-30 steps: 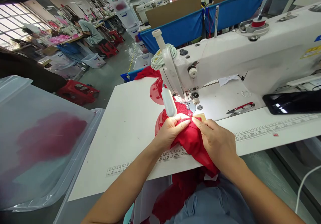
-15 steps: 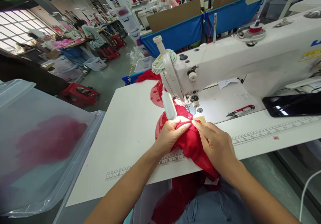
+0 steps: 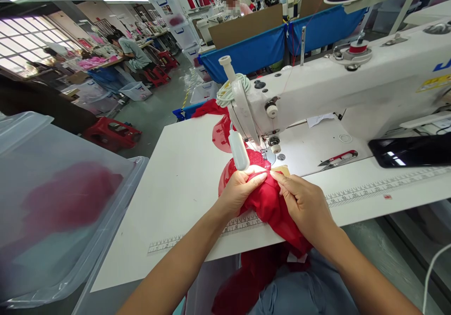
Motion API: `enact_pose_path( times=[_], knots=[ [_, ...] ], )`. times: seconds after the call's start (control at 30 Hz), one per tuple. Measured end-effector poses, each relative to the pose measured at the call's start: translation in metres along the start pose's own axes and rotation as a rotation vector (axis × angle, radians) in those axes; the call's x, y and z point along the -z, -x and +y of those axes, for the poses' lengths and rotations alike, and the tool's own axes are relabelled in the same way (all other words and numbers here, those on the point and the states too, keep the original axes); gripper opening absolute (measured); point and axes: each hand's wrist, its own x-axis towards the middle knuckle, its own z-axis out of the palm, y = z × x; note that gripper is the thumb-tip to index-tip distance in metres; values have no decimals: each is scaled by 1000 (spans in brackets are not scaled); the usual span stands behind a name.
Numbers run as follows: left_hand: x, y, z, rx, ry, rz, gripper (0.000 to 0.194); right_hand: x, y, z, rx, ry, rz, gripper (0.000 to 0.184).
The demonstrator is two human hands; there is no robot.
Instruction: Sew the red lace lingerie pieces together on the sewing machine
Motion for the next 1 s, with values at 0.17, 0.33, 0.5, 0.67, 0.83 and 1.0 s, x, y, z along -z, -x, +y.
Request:
enact_pose_path(
  times=[0.17,0.33,0.5,0.67,0.83,1.0],
  knots=[
    [0,1,2,-20,-45,6,24,1,4,2,7,77,-25,38],
    [0,2,2,-75,-149,17,23,1,6,2,27,159,-8,35],
    [-1,3,5,-108,-237,39,26,2,7,1,62,282,-1,37],
    [-1,3,5,-86,-205,18,24,4,6,2,86,261,0,36],
    [-2,3,6,-133,-272,37,28,3,7,0,89,301,7,36],
    [-2,2,6,-158,-243,42,25,-4,6,-3,62,126,80,35]
  ],
)
